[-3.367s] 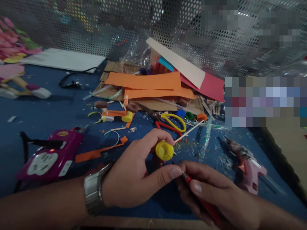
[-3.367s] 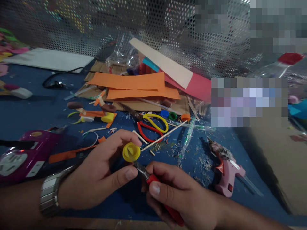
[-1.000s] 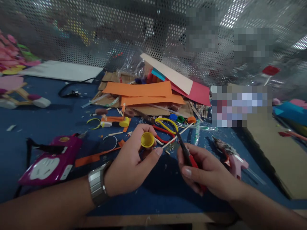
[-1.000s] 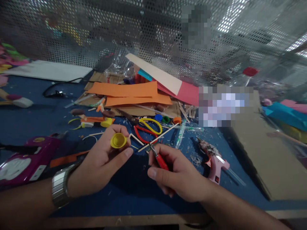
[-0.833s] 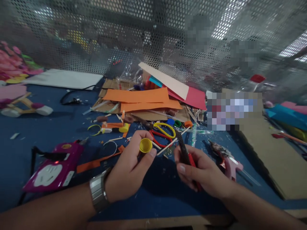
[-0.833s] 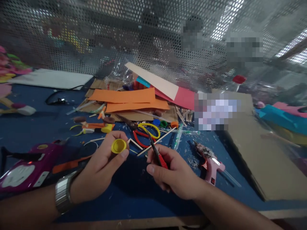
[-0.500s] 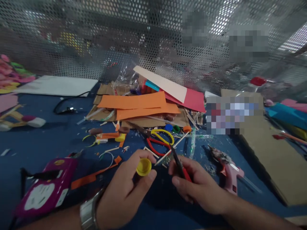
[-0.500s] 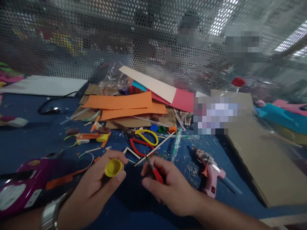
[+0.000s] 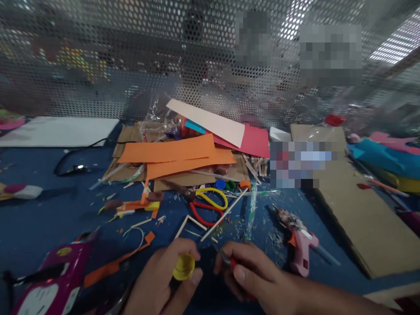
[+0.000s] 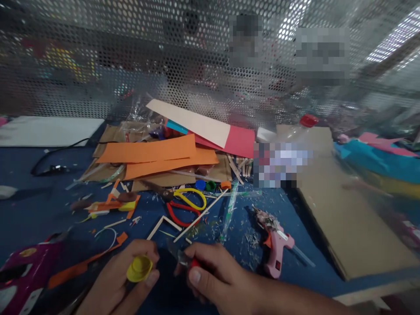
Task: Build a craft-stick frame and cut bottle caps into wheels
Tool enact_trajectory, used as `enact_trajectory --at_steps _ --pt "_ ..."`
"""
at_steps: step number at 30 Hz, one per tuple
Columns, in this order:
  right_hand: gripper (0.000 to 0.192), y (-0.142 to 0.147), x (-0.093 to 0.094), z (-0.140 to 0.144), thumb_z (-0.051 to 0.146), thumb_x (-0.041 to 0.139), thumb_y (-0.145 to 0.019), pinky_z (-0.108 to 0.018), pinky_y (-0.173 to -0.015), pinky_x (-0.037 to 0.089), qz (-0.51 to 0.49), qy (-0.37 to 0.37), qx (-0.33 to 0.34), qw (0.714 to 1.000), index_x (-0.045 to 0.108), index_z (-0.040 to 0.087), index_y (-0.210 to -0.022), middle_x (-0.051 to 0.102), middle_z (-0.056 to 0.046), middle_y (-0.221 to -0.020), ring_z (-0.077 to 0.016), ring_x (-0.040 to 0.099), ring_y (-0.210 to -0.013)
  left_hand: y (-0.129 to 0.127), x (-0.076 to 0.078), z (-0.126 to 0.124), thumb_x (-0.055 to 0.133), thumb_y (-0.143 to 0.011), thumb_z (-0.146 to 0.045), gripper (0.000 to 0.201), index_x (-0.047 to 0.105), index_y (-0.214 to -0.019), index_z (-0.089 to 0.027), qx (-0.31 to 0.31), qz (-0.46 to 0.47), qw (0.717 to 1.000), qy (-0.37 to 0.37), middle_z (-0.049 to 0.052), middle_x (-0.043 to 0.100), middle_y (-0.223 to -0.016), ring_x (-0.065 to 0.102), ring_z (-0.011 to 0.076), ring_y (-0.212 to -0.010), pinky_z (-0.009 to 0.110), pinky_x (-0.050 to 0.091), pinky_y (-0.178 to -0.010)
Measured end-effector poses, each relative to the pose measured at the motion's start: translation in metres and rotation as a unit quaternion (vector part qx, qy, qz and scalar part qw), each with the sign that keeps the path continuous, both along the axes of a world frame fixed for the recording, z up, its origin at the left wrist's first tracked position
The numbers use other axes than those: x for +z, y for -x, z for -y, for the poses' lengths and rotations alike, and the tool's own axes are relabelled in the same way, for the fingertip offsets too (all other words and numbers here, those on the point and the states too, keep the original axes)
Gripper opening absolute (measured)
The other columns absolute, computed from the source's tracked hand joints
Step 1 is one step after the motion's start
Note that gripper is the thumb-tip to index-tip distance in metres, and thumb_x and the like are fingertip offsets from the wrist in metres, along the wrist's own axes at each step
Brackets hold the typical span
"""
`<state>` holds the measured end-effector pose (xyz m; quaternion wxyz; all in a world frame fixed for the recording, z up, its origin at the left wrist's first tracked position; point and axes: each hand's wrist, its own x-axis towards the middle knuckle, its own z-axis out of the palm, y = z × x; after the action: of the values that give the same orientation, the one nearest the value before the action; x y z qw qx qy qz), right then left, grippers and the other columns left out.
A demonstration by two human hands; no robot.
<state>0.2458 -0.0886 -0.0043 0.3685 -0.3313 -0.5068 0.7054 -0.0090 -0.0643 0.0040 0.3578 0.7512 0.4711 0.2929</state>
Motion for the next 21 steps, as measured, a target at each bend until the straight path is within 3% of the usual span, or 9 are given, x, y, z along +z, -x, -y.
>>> enact_trajectory --at_steps 9,13,17,20,21 --pt "0.052 0.007 0.006 -0.003 0.069 0.064 -0.106 -0.018 -0.047 0.044 0.033 -0.021 -0.089 0.995 0.066 0.017 -0.107 0.058 0.003 -0.072 -0.0088 0.053 -0.051 -0.013 0.008 -0.008 0.055 -0.107 -0.033 0.009 0.059 -0.11 -0.025 -0.094 0.018 0.99 -0.107 0.0 0.071 -0.09 0.066 0.0198 -0.076 0.032 0.047 -0.074" --pt "0.051 0.01 0.021 -0.011 0.07 0.07 -0.1 -0.019 -0.037 0.043 -0.003 0.024 -0.159 0.987 0.065 0.02 -0.108 0.06 0.006 -0.067 -0.0105 0.054 -0.043 -0.021 0.018 -0.005 0.054 -0.108 -0.036 0.014 0.057 -0.114 -0.023 -0.133 0.047 0.986 -0.087 -0.002 0.065 -0.083 0.06 0.0195 -0.068 0.032 0.043 -0.067" --pt "0.051 0.02 0.031 -0.013 0.069 0.08 -0.091 -0.02 -0.035 0.042 -0.013 0.06 -0.218 0.974 0.065 0.022 -0.105 0.061 0.007 -0.065 -0.0115 0.054 -0.042 -0.028 0.032 0.003 0.059 -0.104 -0.032 0.012 0.058 -0.111 -0.023 -0.184 0.084 0.976 -0.074 -0.001 0.065 -0.088 0.058 0.0194 -0.074 0.033 0.041 -0.071" --pt "0.052 0.03 0.027 -0.014 0.068 0.087 -0.084 -0.022 -0.038 0.046 -0.024 0.046 -0.232 0.971 0.063 0.023 -0.097 0.062 0.007 -0.064 -0.0121 0.055 -0.043 -0.032 0.035 0.001 0.067 -0.099 -0.03 0.015 0.06 -0.11 -0.023 -0.19 0.15 0.97 0.001 -0.003 0.06 -0.081 0.052 0.0176 -0.069 0.033 0.04 -0.071" --pt "0.052 0.034 0.024 -0.014 0.067 0.087 -0.083 -0.022 -0.039 0.047 -0.032 0.041 -0.234 0.971 0.062 0.023 -0.094 0.062 0.007 -0.064 -0.0121 0.055 -0.043 -0.034 0.033 -0.001 0.073 -0.096 -0.028 0.017 0.061 -0.106 -0.022 -0.166 0.203 0.964 0.038 -0.002 0.061 -0.084 0.053 0.0175 -0.072 0.033 0.042 -0.074"
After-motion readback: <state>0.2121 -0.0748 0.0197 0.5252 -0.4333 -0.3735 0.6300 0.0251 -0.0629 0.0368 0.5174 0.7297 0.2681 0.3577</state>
